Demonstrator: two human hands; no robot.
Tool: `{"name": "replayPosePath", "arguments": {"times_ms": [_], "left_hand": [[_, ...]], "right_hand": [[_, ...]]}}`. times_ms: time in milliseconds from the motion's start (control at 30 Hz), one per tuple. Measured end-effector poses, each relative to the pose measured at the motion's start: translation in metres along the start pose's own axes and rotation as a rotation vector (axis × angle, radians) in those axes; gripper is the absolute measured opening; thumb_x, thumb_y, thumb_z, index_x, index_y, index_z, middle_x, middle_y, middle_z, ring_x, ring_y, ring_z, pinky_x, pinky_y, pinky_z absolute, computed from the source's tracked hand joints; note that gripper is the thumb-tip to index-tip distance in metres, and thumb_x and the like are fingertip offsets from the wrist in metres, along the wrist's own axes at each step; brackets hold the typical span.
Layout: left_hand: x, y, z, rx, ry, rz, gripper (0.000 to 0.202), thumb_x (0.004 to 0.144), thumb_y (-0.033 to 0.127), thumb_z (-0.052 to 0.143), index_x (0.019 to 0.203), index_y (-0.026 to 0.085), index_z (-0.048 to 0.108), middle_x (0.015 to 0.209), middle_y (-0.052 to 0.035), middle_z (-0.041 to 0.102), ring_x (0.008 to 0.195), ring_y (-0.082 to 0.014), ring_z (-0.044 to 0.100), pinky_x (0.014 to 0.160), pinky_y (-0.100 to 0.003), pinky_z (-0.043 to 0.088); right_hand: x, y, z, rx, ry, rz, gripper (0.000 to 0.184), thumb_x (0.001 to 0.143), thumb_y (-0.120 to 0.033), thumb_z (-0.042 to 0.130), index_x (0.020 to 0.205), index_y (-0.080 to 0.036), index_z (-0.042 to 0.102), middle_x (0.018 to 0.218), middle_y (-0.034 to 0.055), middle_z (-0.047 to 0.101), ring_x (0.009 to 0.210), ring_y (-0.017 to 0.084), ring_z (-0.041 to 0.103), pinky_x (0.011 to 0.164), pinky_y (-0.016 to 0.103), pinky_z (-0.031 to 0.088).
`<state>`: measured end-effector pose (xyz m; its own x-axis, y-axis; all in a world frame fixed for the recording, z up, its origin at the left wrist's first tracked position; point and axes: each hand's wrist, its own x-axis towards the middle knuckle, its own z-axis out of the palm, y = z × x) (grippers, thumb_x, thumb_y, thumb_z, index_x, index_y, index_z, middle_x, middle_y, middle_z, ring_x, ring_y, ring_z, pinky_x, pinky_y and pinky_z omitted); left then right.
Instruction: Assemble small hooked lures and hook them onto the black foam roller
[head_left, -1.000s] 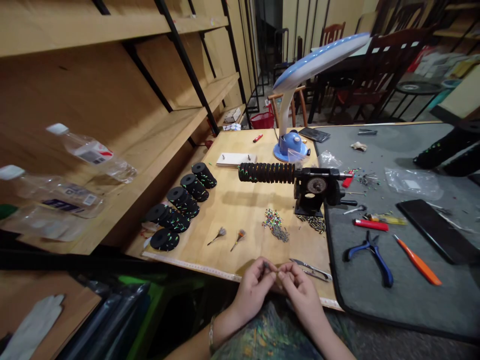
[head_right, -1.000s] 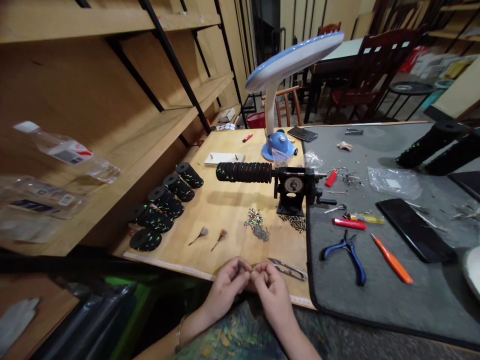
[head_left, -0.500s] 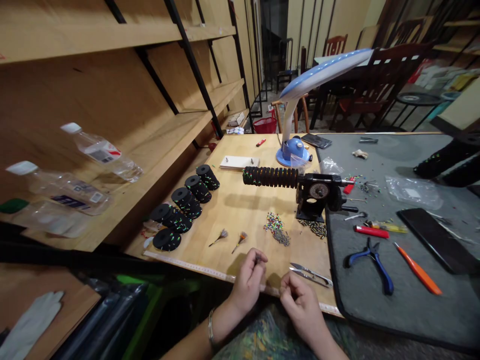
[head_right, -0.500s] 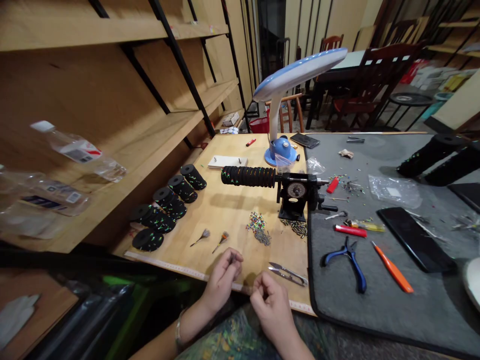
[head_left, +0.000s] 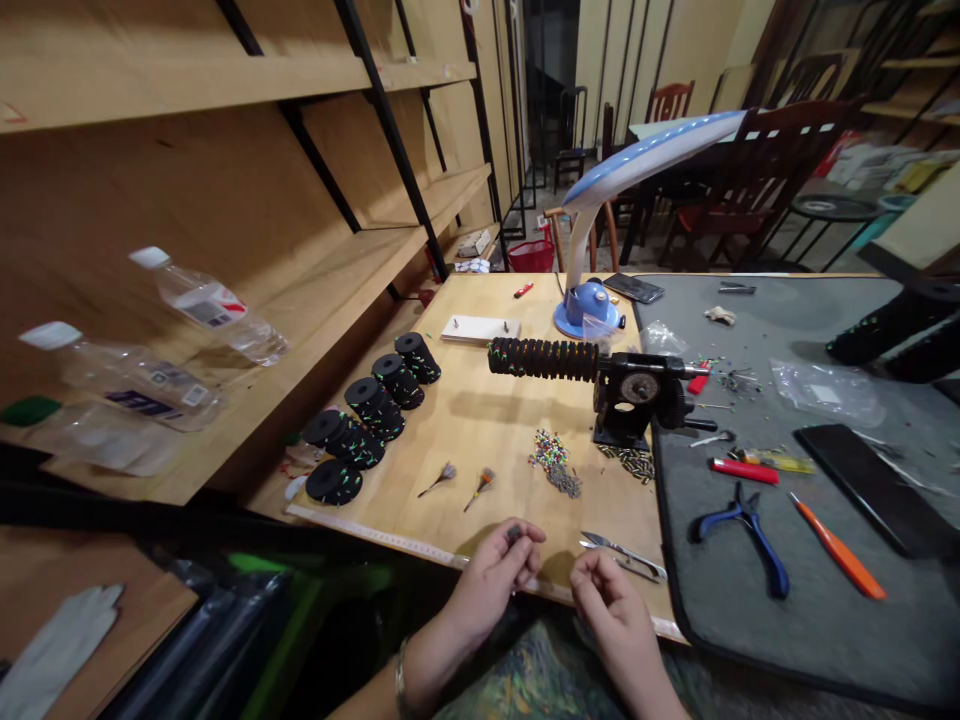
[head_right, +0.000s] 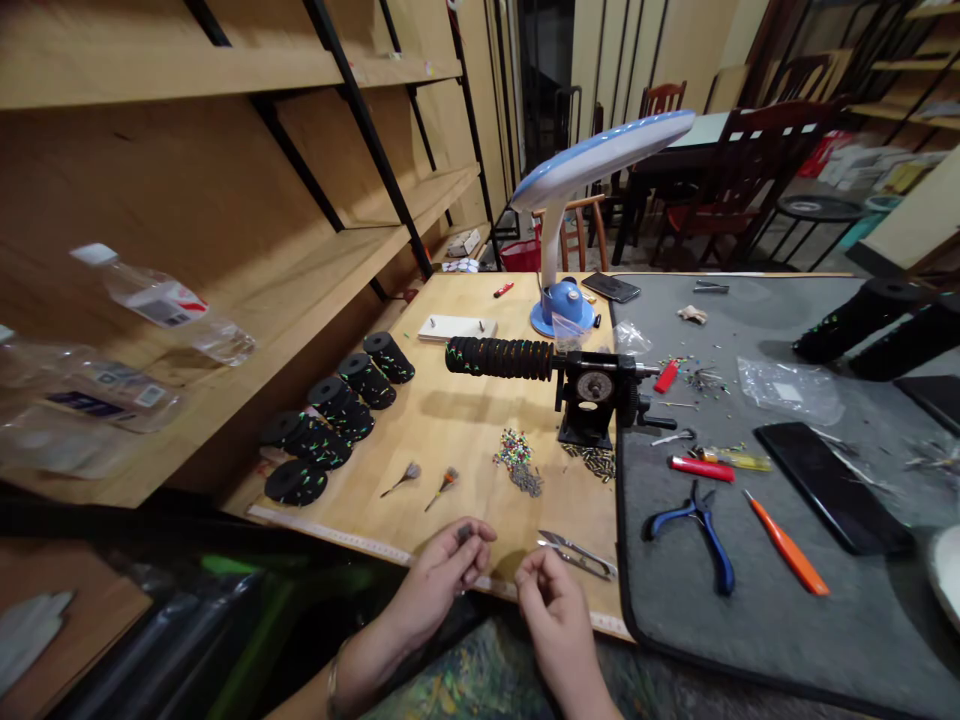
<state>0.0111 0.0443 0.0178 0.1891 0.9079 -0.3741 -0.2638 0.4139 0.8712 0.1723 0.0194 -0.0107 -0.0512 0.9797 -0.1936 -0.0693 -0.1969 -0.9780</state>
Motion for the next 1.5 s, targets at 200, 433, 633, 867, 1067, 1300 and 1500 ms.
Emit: {"name": "replayPosePath", "arguments": {"times_ms": [200, 433, 633, 867, 1067, 1300, 1500], "left_hand": [[-0.005, 0.003, 0.006, -0.045, 0.070, -0.049, 0.037, 0.068, 0.046, 0.075, 0.072, 0.015, 0.054, 0.051, 0.0105, 0.034, 0.043, -0.0034, 0.021, 0.042, -0.020, 0.014], [-0.012, -0.002, 0.014, -0.040, 0.056, -0.128, 0.046, 0.059, 0.052, 0.080, 0.066, 0.016, 0.053, 0.043, 0.0123, 0.032, 0.037, -0.0023, 0.019, 0.039, -0.021, 0.011], [-0.006, -0.004, 0.018, -0.039, 0.070, -0.154, 0.048, 0.057, 0.055, 0.081, 0.066, 0.016, 0.053, 0.043, 0.0125, 0.032, 0.038, -0.0028, 0.018, 0.039, -0.022, 0.011], [0.000, 0.004, 0.016, 0.273, 0.108, 0.088, 0.035, 0.071, 0.046, 0.071, 0.061, 0.015, 0.056, 0.054, 0.0046, 0.046, 0.053, -0.0098, 0.039, 0.052, -0.022, 0.031], [-0.002, 0.025, 0.018, 0.625, -0.014, 0.213, 0.021, 0.078, 0.031, 0.064, 0.065, 0.015, 0.065, 0.056, 0.0003, 0.055, 0.055, -0.0131, 0.045, 0.054, -0.023, 0.033], [0.002, 0.041, 0.027, 0.933, -0.136, 0.286, 0.017, 0.083, 0.024, 0.058, 0.073, 0.016, 0.070, 0.066, -0.0044, 0.067, 0.058, -0.0154, 0.055, 0.055, -0.023, 0.036], [0.026, 0.048, 0.032, 0.965, -0.085, 0.324, 0.021, 0.085, 0.028, 0.057, 0.073, 0.016, 0.069, 0.064, -0.0033, 0.065, 0.057, -0.0155, 0.054, 0.054, -0.024, 0.036]], "right_hand": [[-0.005, -0.003, -0.002, -0.138, 0.084, -0.135, 0.029, 0.085, -0.046, 0.058, 0.071, -0.020, 0.056, 0.062, -0.0028, 0.047, 0.057, 0.015, 0.045, 0.055, 0.024, 0.036], [-0.010, -0.001, -0.002, -0.305, 0.105, -0.341, 0.015, 0.087, -0.029, 0.056, 0.075, -0.021, 0.059, 0.063, 0.0003, 0.056, 0.056, 0.016, 0.052, 0.055, 0.026, 0.039], [-0.011, -0.004, -0.003, -0.471, 0.048, -0.486, 0.011, 0.086, -0.021, 0.055, 0.076, -0.022, 0.060, 0.063, 0.0011, 0.060, 0.055, 0.017, 0.056, 0.053, 0.026, 0.041], [-0.009, -0.002, -0.010, -0.524, -0.006, -0.418, 0.011, 0.087, -0.023, 0.057, 0.079, -0.022, 0.065, 0.067, 0.0035, 0.065, 0.061, 0.020, 0.060, 0.057, 0.029, 0.044], [-0.001, -0.025, -0.019, -0.271, -0.020, -0.273, 0.039, 0.084, -0.032, 0.064, 0.122, -0.024, 0.060, 0.115, 0.0130, 0.068, 0.104, 0.028, 0.063, 0.083, 0.037, 0.052], [0.009, -0.020, -0.007, 0.140, -0.261, 0.019, 0.043, 0.085, -0.054, 0.058, 0.108, -0.017, 0.062, 0.063, -0.0003, 0.063, 0.053, 0.013, 0.056, 0.052, 0.023, 0.045], [0.012, 0.006, -0.009, 0.052, -0.051, 0.001, 0.047, 0.081, -0.064, 0.056, 0.071, -0.019, 0.054, 0.045, -0.0079, 0.045, 0.042, 0.009, 0.038, 0.047, 0.022, 0.029]]}}
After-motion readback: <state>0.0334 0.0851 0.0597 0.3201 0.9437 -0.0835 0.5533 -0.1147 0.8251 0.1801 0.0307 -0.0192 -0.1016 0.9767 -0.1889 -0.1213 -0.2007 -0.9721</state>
